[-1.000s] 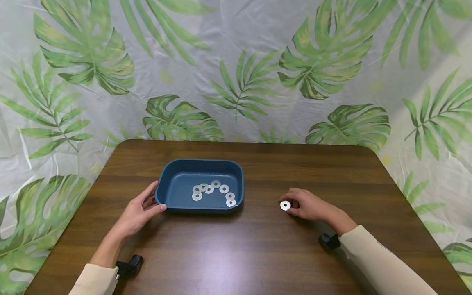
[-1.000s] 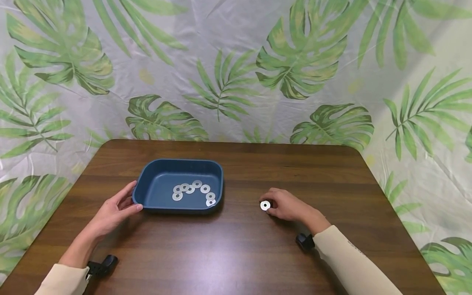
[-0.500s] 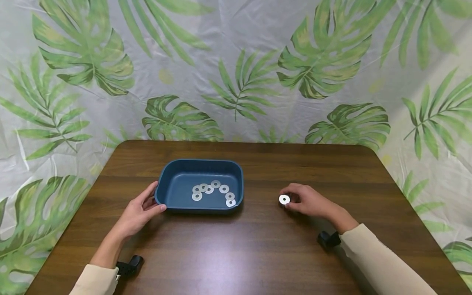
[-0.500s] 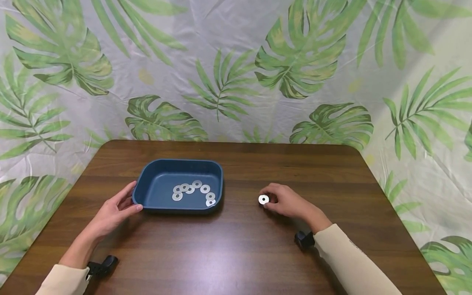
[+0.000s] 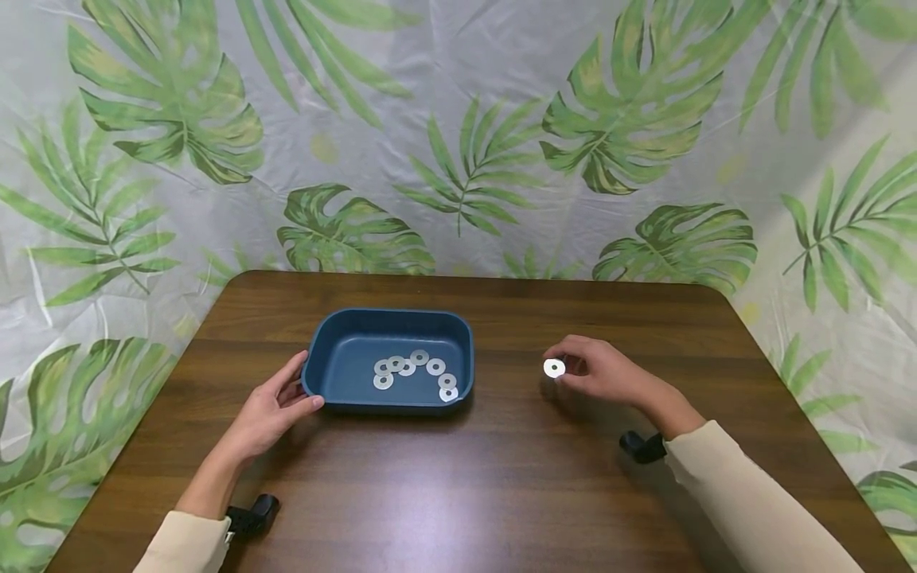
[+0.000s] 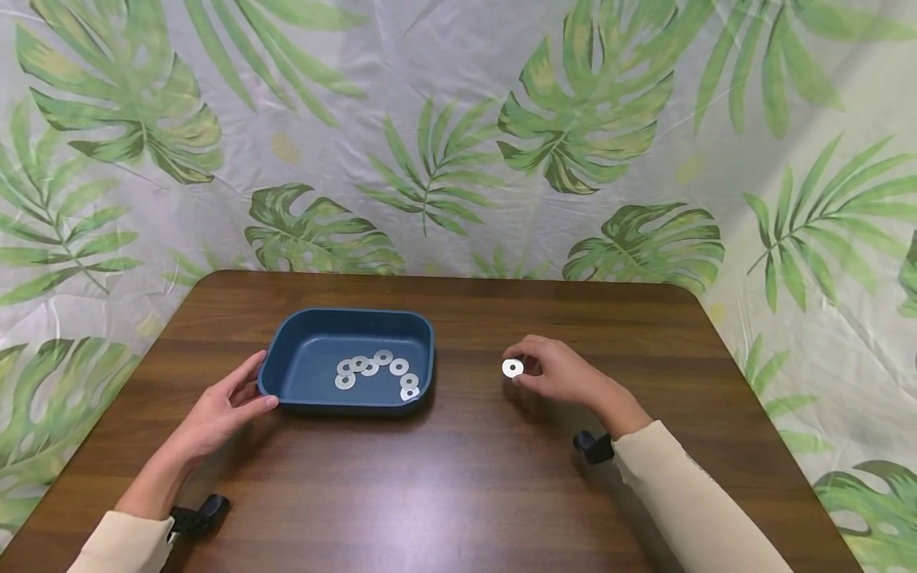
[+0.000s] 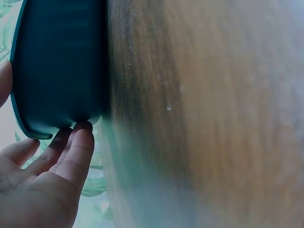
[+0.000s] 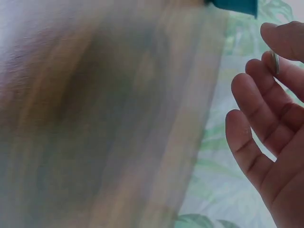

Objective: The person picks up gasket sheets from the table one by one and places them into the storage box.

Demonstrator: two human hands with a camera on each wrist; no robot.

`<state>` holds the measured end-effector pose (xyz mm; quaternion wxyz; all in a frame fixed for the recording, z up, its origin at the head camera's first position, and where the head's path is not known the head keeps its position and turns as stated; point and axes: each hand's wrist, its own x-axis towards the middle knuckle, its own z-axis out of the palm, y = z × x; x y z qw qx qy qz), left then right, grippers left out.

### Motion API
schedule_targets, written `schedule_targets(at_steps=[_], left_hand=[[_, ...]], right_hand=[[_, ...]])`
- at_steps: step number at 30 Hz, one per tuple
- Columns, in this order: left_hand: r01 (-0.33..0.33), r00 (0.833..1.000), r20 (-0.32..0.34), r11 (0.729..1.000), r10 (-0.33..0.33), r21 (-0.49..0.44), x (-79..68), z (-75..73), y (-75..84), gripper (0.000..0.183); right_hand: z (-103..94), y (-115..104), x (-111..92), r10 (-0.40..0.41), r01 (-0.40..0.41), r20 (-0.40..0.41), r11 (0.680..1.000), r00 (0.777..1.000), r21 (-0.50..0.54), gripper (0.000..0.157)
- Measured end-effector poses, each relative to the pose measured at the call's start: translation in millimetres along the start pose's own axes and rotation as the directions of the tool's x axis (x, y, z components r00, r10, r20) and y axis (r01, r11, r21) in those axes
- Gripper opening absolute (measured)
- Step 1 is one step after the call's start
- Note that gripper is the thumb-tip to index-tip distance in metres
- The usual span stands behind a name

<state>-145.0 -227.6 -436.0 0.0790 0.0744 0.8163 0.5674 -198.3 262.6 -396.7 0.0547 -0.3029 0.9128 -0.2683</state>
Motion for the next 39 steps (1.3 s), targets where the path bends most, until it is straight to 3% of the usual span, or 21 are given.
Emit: schedule_targets(at_steps=[13, 23, 34, 39], left_hand=[[0.001, 1.000, 0.001, 1.000, -0.001, 0.003, -0.4, 1.5, -0.9, 0.079], [0.002, 1.000, 0.003, 1.000, -0.002, -0.012, -0.9, -0.9, -1.4, 0.079], [-0.008, 1.000, 0.005, 1.000, 0.008, 0.005, -0.5, -1.0, -2.0, 0.079], [-0.010, 1.000, 0.004, 1.000, 0.010, 0.017, -0.4, -1.4, -2.3, 0.078]], right_hand=[[-19.2, -21.3, 9.5, -0.045, 0.046, -0.022, 0.998, 0.999, 0.033, 0.035], [-26.3, -56.2, 33.8, -0.101, 0.101, 0.005, 0.995, 0.995, 0.027, 0.032], [-27.6, -86.9, 59.3, -0.211, 0.219, 0.077, 0.969, 0.974, -0.116, 0.028], [-25.3, -98.7, 70.9, -0.226, 0.239, 0.111, 0.963, 0.968, -0.123, 0.028]])
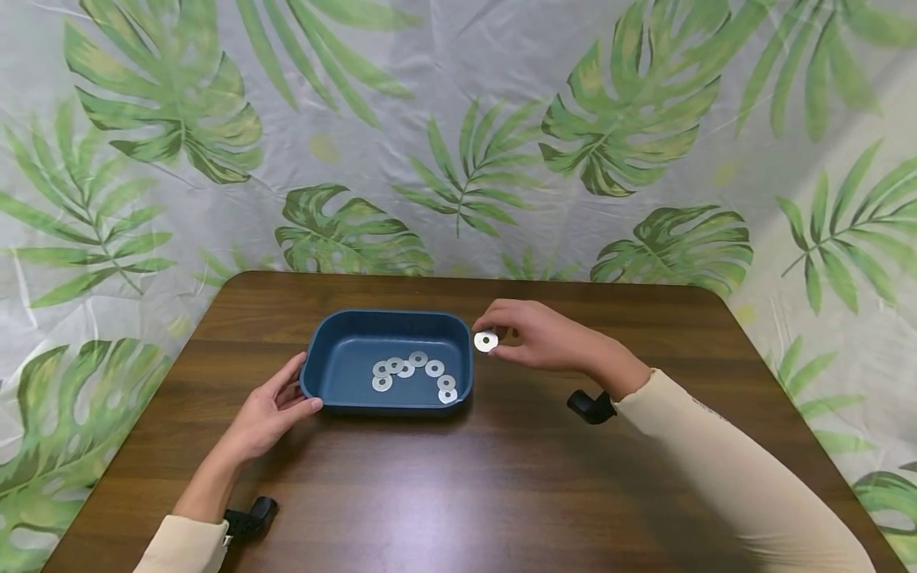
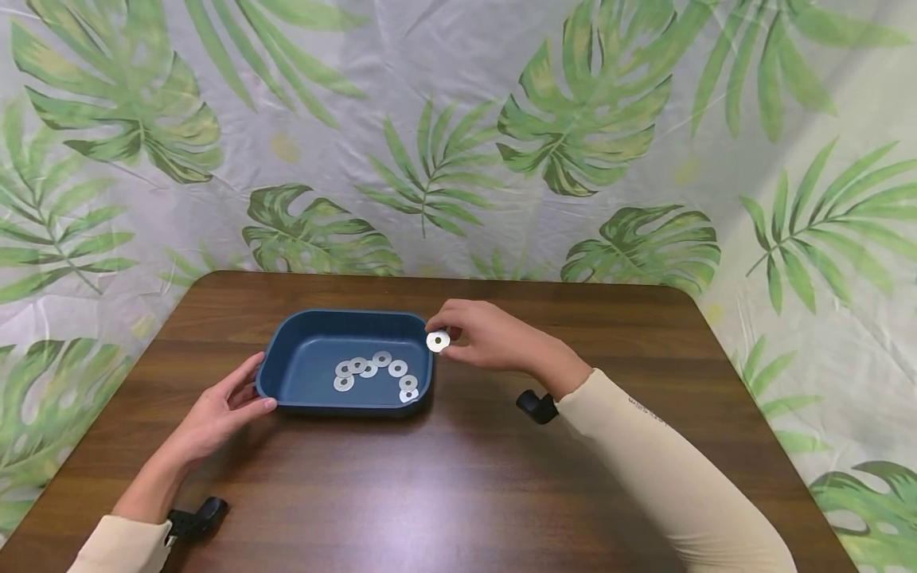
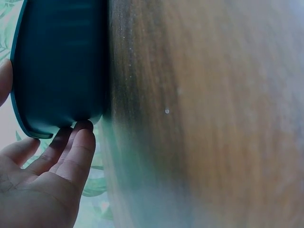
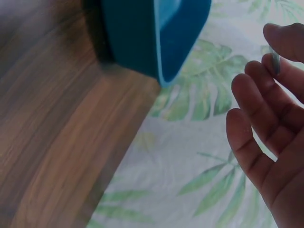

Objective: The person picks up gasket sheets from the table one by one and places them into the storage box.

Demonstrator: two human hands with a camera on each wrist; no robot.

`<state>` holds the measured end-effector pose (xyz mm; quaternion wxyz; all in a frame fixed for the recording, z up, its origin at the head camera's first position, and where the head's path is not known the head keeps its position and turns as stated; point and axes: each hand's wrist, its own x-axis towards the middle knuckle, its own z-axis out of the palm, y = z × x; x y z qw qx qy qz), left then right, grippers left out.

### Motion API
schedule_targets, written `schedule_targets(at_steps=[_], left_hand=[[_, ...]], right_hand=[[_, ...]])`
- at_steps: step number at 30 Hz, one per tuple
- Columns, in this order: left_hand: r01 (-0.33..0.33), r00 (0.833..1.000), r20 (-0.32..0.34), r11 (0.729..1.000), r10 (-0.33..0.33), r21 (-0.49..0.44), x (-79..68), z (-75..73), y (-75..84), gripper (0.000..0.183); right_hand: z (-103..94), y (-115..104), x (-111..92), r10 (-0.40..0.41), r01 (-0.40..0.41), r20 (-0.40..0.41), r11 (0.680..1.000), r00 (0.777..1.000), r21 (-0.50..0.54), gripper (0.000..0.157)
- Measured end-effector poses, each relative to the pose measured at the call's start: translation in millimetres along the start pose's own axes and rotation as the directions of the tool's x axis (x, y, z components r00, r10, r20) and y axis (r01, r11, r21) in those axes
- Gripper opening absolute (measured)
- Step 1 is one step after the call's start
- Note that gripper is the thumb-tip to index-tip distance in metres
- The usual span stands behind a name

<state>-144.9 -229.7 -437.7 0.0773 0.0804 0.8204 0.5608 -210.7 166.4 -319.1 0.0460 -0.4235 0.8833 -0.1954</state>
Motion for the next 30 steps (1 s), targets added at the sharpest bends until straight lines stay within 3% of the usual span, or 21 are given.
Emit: schedule_targets(at_steps=[8, 16, 30], left_hand=[[0.008, 1.000, 0.001, 1.000, -0.008, -0.005, 1.0, -0.7, 0.6, 0.078], [0.019, 1.000, -0.004, 1.000, -0.019, -0.013, 3.1, -2.1, 3.3, 0.079], [0.023, 1.000, 0.005, 0.999, -0.023, -0.024, 5.1, -4.2, 4.4, 0.079]], right_hand=[[3.6, -2.6, 25.8, -0.019, 0.019, 0.019, 1.000, 1.000, 0.008, 0.029], [2.4, -4.6, 42.4, -0.015, 0.012, 0.032, 0.995, 0.999, 0.096, 0.032], [23.6, -4.4, 70.5, -0.022, 0.013, 0.054, 0.986, 0.998, 0.164, 0.033]])
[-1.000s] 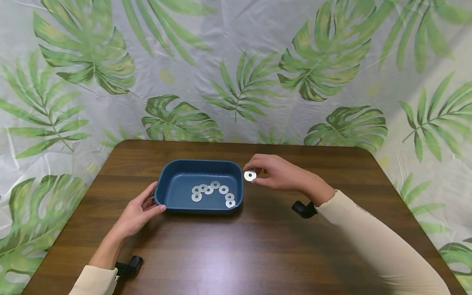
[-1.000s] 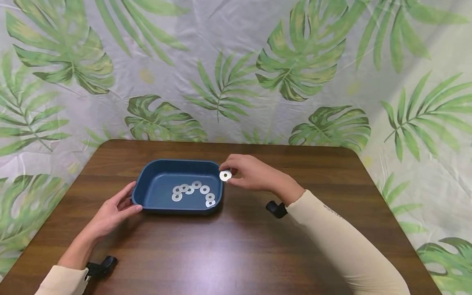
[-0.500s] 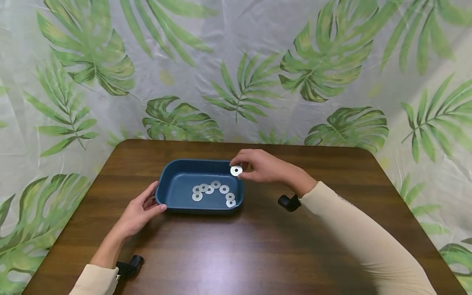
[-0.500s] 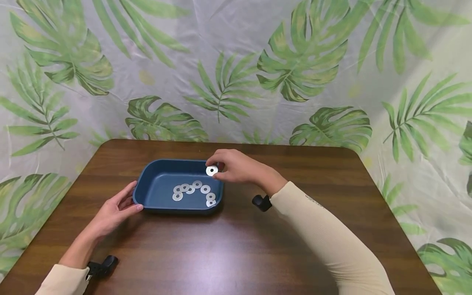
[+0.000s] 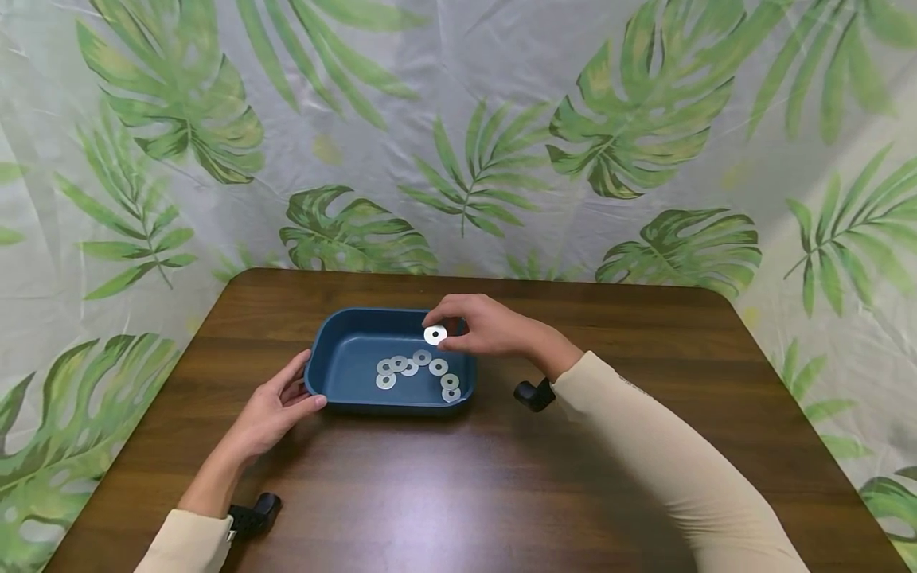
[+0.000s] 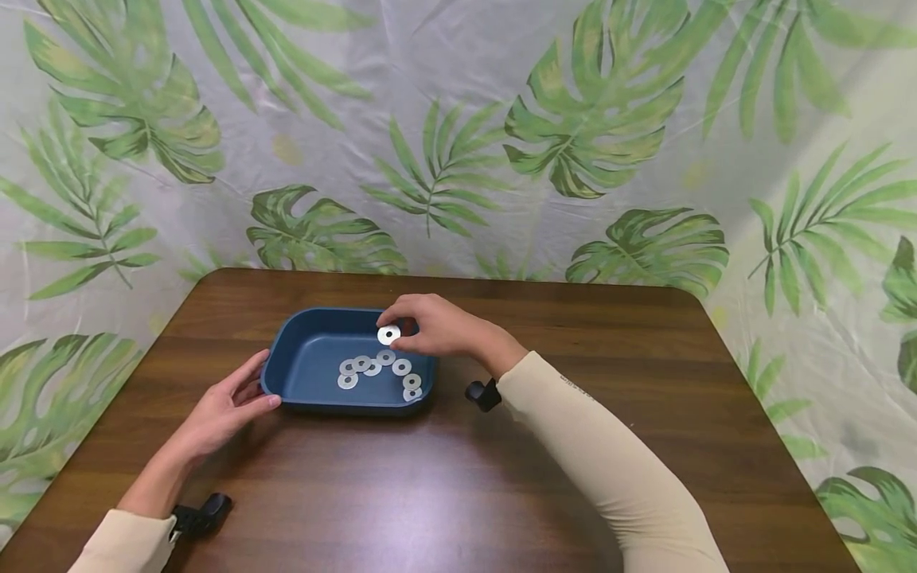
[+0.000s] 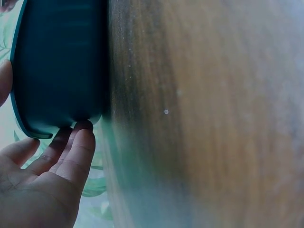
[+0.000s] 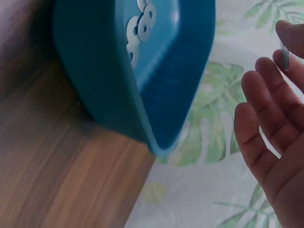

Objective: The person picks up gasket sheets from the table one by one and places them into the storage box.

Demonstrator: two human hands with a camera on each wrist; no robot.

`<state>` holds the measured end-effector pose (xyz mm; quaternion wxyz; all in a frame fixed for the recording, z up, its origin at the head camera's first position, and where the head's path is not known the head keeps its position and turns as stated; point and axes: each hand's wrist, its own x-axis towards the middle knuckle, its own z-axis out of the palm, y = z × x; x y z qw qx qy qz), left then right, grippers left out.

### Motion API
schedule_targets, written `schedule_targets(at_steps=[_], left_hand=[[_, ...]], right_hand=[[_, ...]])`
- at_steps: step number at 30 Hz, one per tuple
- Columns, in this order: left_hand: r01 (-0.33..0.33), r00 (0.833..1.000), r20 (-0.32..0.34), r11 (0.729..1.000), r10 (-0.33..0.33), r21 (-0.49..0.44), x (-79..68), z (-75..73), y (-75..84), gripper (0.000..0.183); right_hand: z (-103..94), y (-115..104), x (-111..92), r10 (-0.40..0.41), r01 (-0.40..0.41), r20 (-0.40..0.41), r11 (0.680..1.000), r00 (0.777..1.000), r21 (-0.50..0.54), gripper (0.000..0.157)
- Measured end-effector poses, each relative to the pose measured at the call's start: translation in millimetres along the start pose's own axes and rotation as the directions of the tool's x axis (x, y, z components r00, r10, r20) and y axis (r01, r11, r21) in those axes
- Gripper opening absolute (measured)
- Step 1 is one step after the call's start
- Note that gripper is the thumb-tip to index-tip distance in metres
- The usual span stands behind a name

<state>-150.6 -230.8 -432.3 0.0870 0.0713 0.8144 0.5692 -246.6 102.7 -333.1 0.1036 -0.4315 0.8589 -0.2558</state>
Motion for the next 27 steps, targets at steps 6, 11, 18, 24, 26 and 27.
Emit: schedule_targets(at_steps=[6, 11, 18, 24, 26, 27], left_hand=[[-0.004, 1.000, -0.004, 1.000, 0.004, 0.001, -0.5, 0.3, -2.4, 0.079], [-0.005, 1.000, -0.009, 1.000, 0.005, 0.010, -1.0, 0.1, -4.8, 0.080], [-0.008, 1.000, -0.002, 1.000, 0.008, 0.010, -0.2, 1.5, -5.8, 0.080], [-0.005, 1.000, -0.008, 1.000, 0.005, 0.014, -0.5, 2.4, -4.6, 0.080], [-0.005, 1.000, -0.014, 1.000, 0.005, 0.017, -1.1, 2.3, -4.8, 0.079], [-0.006, 1.000, -0.016, 1.000, 0.007, 0.017, -1.4, 2.4, -5.2, 0.079]], right_hand=[[12.1, -2.9, 17.2, -0.011, 0.011, 0.014, 1.000, 1.000, 0.002, 0.034], [20.0, -6.2, 29.9, -0.004, 0.004, 0.011, 1.000, 1.000, 0.008, 0.035], [27.7, -4.8, 39.8, 0.007, -0.007, 0.014, 1.000, 1.000, 0.020, 0.035], [33.9, -1.0, 38.7, 0.009, -0.010, 0.027, 0.999, 1.000, 0.046, 0.035], [36.2, -1.1, 37.8, 0.002, -0.004, 0.032, 0.998, 0.999, 0.062, 0.035], [37.4, -0.9, 37.3, -0.002, 0.000, 0.034, 0.998, 0.999, 0.064, 0.035]])
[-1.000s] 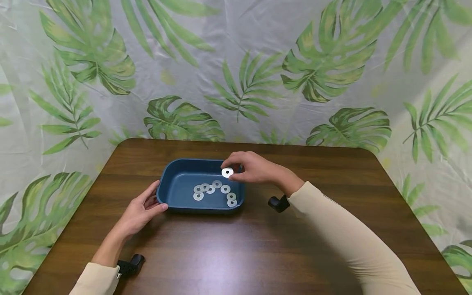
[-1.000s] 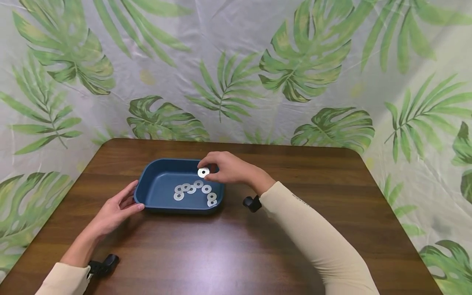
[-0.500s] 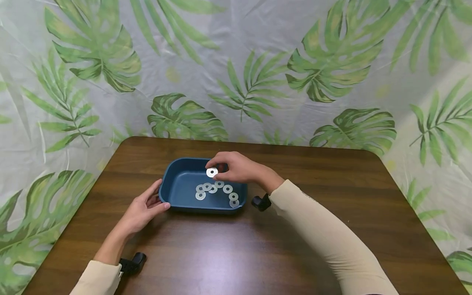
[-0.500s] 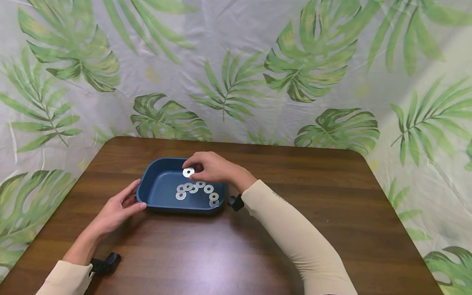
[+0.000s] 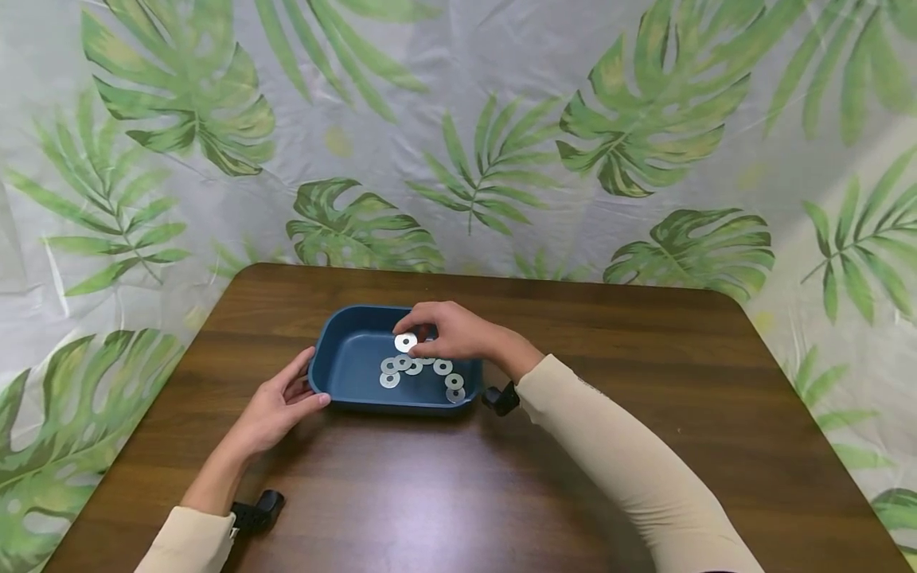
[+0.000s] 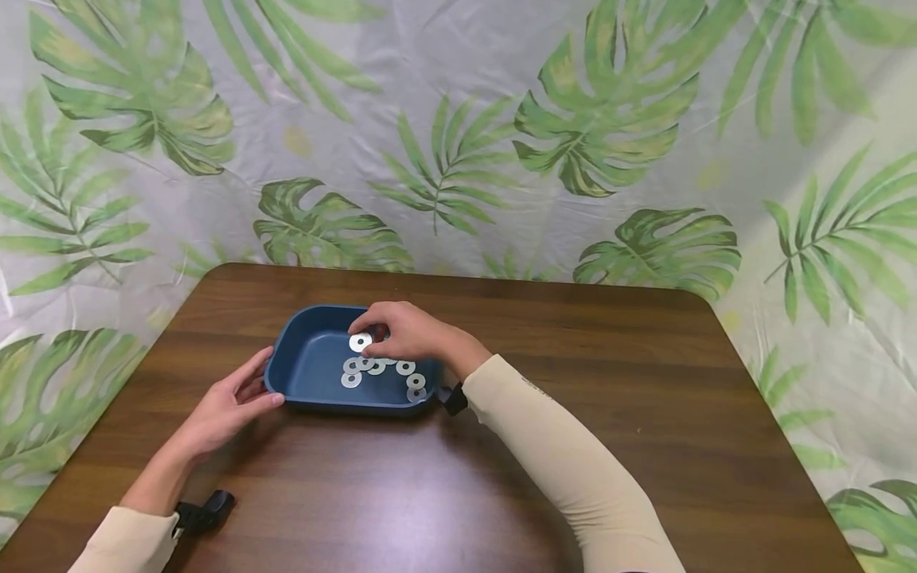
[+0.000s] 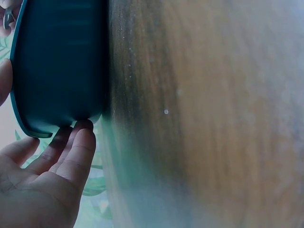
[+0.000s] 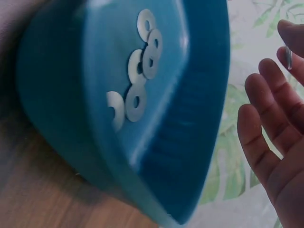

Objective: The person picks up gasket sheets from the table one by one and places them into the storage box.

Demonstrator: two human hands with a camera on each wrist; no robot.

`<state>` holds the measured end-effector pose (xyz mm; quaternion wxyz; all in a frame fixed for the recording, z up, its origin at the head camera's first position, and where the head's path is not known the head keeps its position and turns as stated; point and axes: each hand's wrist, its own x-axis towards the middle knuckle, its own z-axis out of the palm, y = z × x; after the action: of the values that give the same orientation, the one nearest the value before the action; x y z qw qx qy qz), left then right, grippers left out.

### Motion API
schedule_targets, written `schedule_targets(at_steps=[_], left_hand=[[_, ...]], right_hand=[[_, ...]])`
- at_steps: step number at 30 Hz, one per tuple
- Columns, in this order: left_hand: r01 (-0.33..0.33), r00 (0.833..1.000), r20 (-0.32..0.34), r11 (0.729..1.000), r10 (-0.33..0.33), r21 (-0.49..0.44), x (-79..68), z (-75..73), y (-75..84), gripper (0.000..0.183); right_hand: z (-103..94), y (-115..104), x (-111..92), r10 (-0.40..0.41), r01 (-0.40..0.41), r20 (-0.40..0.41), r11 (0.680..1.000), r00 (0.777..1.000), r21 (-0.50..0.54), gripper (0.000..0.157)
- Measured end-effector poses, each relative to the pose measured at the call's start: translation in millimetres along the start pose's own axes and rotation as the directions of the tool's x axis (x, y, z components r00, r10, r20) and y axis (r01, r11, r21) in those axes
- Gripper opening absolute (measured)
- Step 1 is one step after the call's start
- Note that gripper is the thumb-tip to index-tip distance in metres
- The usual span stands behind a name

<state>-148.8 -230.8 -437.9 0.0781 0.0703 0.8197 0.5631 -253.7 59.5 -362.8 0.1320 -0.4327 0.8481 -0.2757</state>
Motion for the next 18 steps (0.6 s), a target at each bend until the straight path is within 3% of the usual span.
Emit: schedule_targets(at_steps=[7, 18], left_hand=[[-0.004, 1.000, 0.004, 1.000, 0.004, -0.017, -0.2, 0.7, -0.1, 0.079], [-0.015, 1.000, 0.007, 0.999, 0.016, -0.030, 0.5, -0.5, 0.4, 0.079]], right_hand=[[-0.1, 6.6, -8.9, 0.019, -0.022, -0.030, 0.994, 0.999, -0.109, 0.042], [-7.9, 16.2, -27.4, -0.010, 0.001, -0.063, 0.990, 0.998, -0.140, 0.032]])
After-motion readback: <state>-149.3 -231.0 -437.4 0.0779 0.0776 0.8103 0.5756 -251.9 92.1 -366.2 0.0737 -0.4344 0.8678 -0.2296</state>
